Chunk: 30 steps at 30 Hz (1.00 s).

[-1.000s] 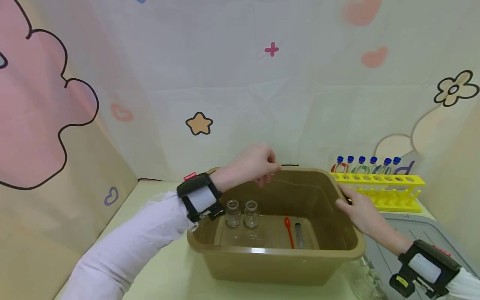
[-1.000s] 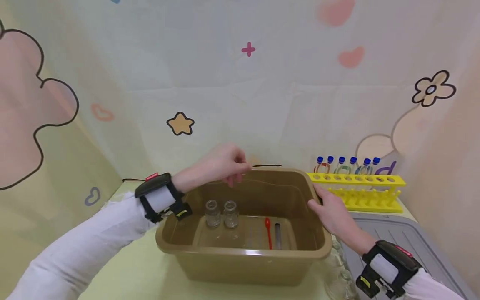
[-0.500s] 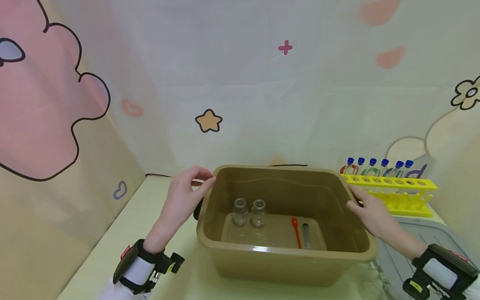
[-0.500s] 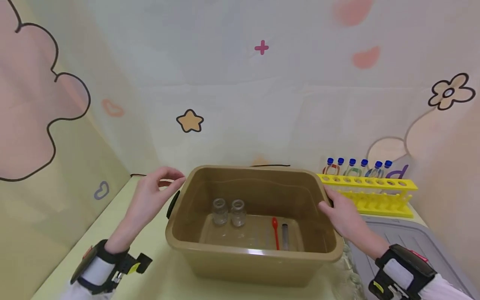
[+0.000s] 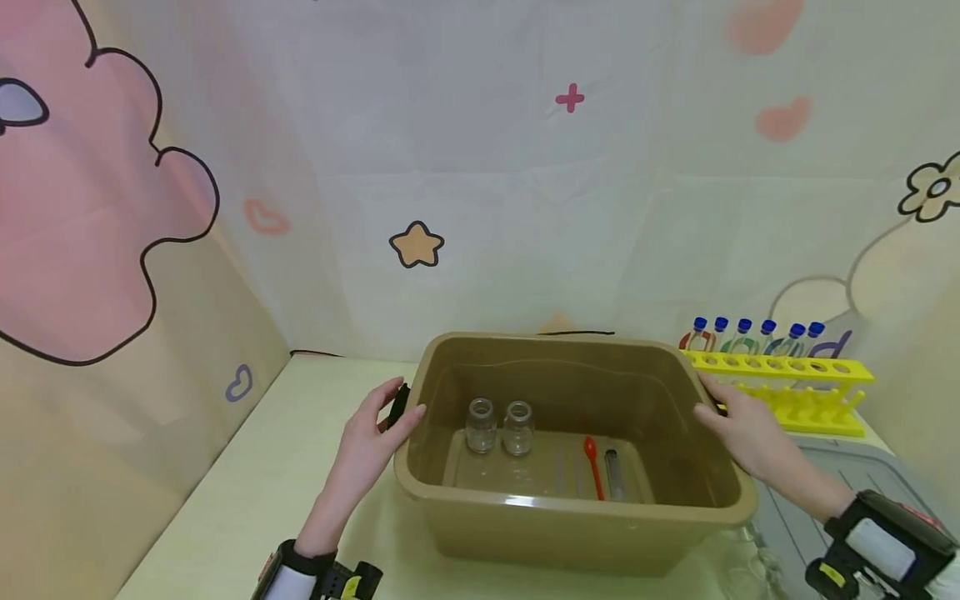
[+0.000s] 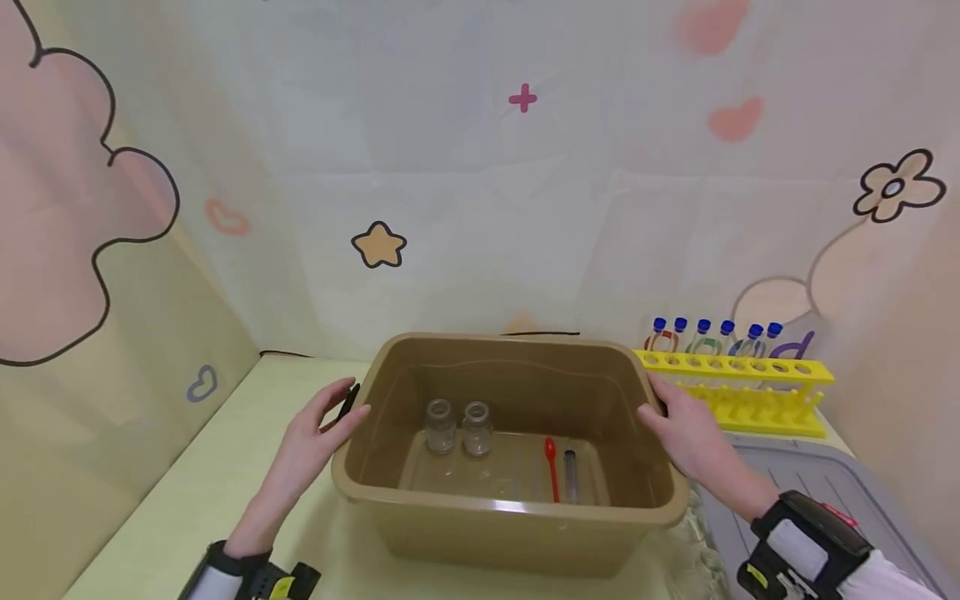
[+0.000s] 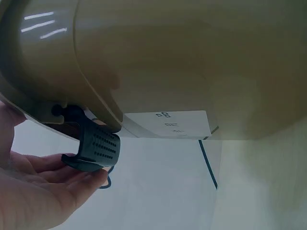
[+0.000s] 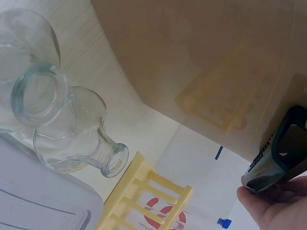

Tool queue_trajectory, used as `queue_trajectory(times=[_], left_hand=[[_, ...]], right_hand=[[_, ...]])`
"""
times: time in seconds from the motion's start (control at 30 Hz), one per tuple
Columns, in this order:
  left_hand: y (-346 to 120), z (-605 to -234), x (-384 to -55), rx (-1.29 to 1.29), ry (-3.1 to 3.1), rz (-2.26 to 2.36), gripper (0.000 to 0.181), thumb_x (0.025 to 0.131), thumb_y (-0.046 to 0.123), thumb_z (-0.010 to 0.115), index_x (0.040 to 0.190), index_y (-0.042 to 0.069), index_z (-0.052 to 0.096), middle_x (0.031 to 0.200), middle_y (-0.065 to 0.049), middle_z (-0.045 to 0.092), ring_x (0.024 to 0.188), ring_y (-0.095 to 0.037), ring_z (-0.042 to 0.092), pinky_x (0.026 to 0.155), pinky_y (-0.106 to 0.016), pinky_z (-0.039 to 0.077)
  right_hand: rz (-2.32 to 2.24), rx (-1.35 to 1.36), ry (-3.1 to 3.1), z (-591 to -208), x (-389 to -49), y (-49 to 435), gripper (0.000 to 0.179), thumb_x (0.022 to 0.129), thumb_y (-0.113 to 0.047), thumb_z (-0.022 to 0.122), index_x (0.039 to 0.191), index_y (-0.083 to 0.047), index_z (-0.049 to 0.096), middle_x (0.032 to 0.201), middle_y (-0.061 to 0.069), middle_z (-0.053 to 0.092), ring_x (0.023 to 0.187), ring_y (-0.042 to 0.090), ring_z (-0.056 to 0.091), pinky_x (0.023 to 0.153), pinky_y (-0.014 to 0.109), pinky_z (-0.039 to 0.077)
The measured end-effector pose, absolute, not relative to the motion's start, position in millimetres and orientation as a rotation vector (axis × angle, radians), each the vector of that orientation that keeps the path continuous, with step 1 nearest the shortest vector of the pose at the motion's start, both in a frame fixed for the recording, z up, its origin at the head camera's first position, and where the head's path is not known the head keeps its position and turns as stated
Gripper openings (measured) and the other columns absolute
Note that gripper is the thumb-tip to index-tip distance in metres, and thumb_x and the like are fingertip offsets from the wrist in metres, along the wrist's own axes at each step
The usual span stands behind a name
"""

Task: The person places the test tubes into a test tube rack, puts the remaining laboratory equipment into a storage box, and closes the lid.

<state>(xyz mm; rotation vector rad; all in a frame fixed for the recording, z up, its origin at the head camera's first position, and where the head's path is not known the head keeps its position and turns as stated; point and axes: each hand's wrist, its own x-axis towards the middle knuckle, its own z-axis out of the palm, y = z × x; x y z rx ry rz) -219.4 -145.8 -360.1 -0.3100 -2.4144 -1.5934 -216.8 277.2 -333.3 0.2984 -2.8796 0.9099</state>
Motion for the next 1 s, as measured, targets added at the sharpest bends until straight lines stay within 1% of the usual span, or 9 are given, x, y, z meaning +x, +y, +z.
queue_trajectory(times=[0.17,0.3,0.4,0.47,0.6,0.8,0.9,1.0], left_hand=[[-145.1,-364.7,-229.0,-0.269,-2.390,-1.706,0.060,0.087,0.033,0.061,0.134,0.002,0.040,0.134,-0.016,0.039,0.124,-0.028,0.032,0.095,-0.044,0.030],[-143.9,-368.3,-232.2,-0.254,-2.335,-1.844,0.061,0.087,0.032,0.061,0.136,0.005,0.038,0.137,-0.014,0.036,0.125,-0.026,0.031,0.097,-0.044,0.027],[-143.1,-370.4,-230.9,-0.277,-2.268,-1.947,0.060,0.088,0.028,0.060,0.138,0.006,0.035,0.139,-0.012,0.033,0.126,-0.024,0.028,0.097,-0.044,0.026],[-141.9,-370.7,-230.2,-0.277,-2.237,-1.980,0.060,0.088,0.025,0.059,0.139,0.005,0.032,0.140,-0.013,0.030,0.127,-0.026,0.026,0.098,-0.045,0.025],[-140.7,-371.3,-231.1,-0.215,-2.229,-2.004,0.063,0.088,0.023,0.058,0.140,0.004,0.029,0.140,-0.015,0.029,0.126,-0.027,0.027,0.097,-0.045,0.026],[-142.6,-373.0,-231.5,-0.167,-2.259,-1.986,0.061,0.088,0.023,0.058,0.139,0.004,0.031,0.139,-0.015,0.031,0.125,-0.026,0.030,0.097,-0.043,0.027],[-142.9,-373.2,-232.0,-0.173,-2.263,-1.980,0.060,0.088,0.022,0.057,0.139,0.002,0.032,0.139,-0.017,0.030,0.125,-0.029,0.029,0.098,-0.044,0.026],[-142.8,-373.0,-232.3,-0.184,-2.264,-1.986,0.060,0.088,0.021,0.057,0.138,0.001,0.032,0.139,-0.019,0.029,0.125,-0.030,0.028,0.098,-0.045,0.025]], right_hand=[[0.891,0.304,-2.873,-330.8,-217.9,275.9,0.054,0.097,-0.023,0.040,0.137,0.010,0.023,0.122,0.036,0.040,0.089,0.037,0.055,0.073,0.049,0.045],[0.895,0.314,-2.864,-332.6,-219.0,273.8,0.054,0.097,-0.023,0.042,0.136,0.011,0.024,0.120,0.035,0.042,0.085,0.033,0.056,0.071,0.046,0.047],[0.912,0.320,-2.860,-332.5,-220.1,272.9,0.054,0.097,-0.022,0.042,0.136,0.010,0.024,0.122,0.035,0.041,0.086,0.033,0.056,0.072,0.046,0.046],[0.919,0.312,-2.866,-331.1,-221.0,272.9,0.054,0.097,-0.023,0.041,0.137,0.010,0.024,0.124,0.035,0.040,0.088,0.034,0.055,0.073,0.047,0.046],[0.916,0.311,-2.869,-328.9,-222.3,272.7,0.055,0.097,-0.024,0.041,0.137,0.010,0.024,0.125,0.036,0.037,0.094,0.040,0.052,0.076,0.051,0.043],[0.887,0.331,-2.867,-330.2,-222.3,271.0,0.055,0.097,-0.026,0.041,0.138,0.007,0.025,0.126,0.035,0.038,0.098,0.042,0.050,0.077,0.054,0.040],[0.947,0.331,-2.891,-328.4,-222.3,273.3,0.058,0.098,-0.031,0.038,0.138,0.008,0.022,0.129,0.035,0.033,0.105,0.047,0.044,0.080,0.058,0.036],[1.098,0.314,-2.891,-324.4,-222.2,282.4,0.062,0.099,-0.036,0.029,0.137,0.012,0.017,0.132,0.038,0.025,0.114,0.052,0.031,0.085,0.062,0.028]])
